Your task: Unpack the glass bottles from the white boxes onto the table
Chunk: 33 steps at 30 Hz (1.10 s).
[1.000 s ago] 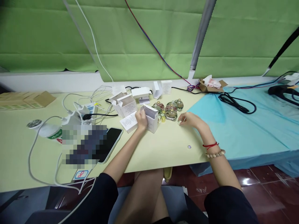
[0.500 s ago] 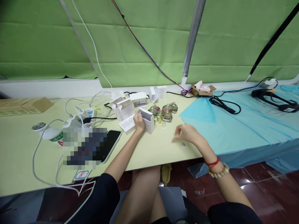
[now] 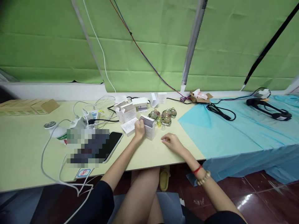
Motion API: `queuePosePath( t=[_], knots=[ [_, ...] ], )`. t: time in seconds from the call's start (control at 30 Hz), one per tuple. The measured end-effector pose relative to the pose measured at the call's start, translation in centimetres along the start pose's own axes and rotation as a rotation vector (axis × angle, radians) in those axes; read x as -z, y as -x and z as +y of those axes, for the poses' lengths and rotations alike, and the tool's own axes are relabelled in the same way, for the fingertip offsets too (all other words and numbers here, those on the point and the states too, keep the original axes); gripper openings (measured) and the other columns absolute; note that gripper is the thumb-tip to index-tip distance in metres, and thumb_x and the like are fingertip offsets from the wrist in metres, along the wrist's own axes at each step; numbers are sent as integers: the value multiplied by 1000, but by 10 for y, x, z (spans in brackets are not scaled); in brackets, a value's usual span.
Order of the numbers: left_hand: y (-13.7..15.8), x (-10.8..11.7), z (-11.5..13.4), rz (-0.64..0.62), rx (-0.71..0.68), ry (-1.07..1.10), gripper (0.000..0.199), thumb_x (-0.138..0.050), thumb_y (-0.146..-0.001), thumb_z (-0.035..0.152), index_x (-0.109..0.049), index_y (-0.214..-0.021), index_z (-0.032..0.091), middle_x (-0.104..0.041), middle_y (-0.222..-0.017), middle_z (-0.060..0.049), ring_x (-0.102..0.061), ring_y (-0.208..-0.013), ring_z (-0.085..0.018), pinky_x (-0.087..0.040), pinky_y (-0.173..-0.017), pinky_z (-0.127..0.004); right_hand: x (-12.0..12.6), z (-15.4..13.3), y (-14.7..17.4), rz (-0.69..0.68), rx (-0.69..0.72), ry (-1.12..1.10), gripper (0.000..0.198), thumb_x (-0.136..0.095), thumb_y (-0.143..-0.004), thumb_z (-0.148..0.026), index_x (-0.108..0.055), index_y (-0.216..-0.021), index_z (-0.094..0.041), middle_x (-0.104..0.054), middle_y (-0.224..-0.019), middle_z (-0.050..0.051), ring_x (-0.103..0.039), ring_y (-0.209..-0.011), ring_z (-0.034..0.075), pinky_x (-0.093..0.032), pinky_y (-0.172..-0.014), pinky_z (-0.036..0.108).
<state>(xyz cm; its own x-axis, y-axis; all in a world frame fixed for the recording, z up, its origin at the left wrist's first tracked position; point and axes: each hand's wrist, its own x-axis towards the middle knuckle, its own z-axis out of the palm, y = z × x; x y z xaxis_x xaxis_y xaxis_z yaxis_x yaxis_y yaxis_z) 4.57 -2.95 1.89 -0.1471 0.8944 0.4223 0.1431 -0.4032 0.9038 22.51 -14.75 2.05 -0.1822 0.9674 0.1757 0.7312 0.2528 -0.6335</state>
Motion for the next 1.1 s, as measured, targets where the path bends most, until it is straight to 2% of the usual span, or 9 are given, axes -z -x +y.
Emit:
queuePosePath(
  t=[0.13, 0.27, 0.4, 0.5, 0.63, 0.73, 0.8, 0.97, 1.1],
  knots=[
    [18, 14, 7, -25, -42, -95, 25, -37, -79, 32, -45, -59, 20, -50, -55, -1, -45, -56, -16, -35, -59, -27, -30, -7, -34, 75, 41, 74, 12, -57, -84, -22, -64, -89, -14, -64, -82, 7, -59, -74, 16, -46, -71, 28],
    [41, 34, 15, -1, -74, -182, 30, -32, -84, 35, -52, -70, 18, -59, -69, -5, -53, -65, -19, -40, -65, -30, -44, -3, -58, 91, 60, 184, 7, -55, -84, -18, -59, -80, -15, -63, -79, 6, -55, -70, 15, -41, -65, 25],
    [61, 52, 16, -7, -15, -243, 51, -25, -88, 54, -56, -74, 16, -63, -73, -9, -58, -68, -22, -42, -65, -32, -47, 4, -62, 116, 61, 171, 10, -54, -84, -23, -55, -77, -17, -60, -69, 3, -52, -61, 14, -37, -59, 24],
    [69, 58, 10, -61, 31, -225, 71, -17, -81, 73, -59, -72, 16, -64, -70, -11, -60, -69, -24, -44, -64, -33, -48, 8, -58, 197, 68, 85, 12, -53, -85, -28, -57, -83, -17, -59, -67, 1, -53, -60, 14, -39, -59, 25],
    [72, 60, 2, -147, 88, -141, 86, -15, -71, 86, -63, -78, 14, -67, -75, -12, -62, -74, -25, -47, -67, -34, -51, 13, -58, 305, 98, 56, 22, -45, -88, -28, -61, -96, -16, -64, -81, 7, -57, -68, 17, -44, -68, 30],
    [73, 62, -1, -184, 116, -96, 87, -19, -71, 86, -65, -82, 14, -68, -81, -12, -63, -82, -26, -48, -74, -35, -53, 19, -61, 341, 165, 83, 24, -44, -88, -25, -64, -97, -15, -65, -94, 12, -59, -85, 22, -46, -79, 35],
    [74, 64, -2, -207, 131, -73, 86, -20, -72, 84, -66, -87, 13, -69, -86, -12, -63, -86, -26, -48, -78, -35, -55, 23, -63, 357, 178, 67, 21, -47, -86, -21, -66, -94, -15, -66, -95, 12, -59, -89, 23, -46, -82, 37],
    [77, 68, -3, -245, 158, 0, 83, -23, -78, 78, -65, -102, 11, -68, -101, -13, -61, -99, -26, -45, -91, -37, -54, 26, -63, 419, 111, -23, 15, -51, -83, -18, -65, -89, -16, -63, -95, 10, -61, -81, 19, -50, -74, 33],
    [79, 70, 1, -263, 183, 29, 81, -24, -80, 76, -62, -110, 11, -65, -112, -15, -59, -106, -27, -42, -96, -38, -50, 19, -61, 409, 54, 22, 10, -57, -82, -20, -66, -85, -16, -65, -92, 8, -61, -77, 18, -48, -71, 30]
  ],
)
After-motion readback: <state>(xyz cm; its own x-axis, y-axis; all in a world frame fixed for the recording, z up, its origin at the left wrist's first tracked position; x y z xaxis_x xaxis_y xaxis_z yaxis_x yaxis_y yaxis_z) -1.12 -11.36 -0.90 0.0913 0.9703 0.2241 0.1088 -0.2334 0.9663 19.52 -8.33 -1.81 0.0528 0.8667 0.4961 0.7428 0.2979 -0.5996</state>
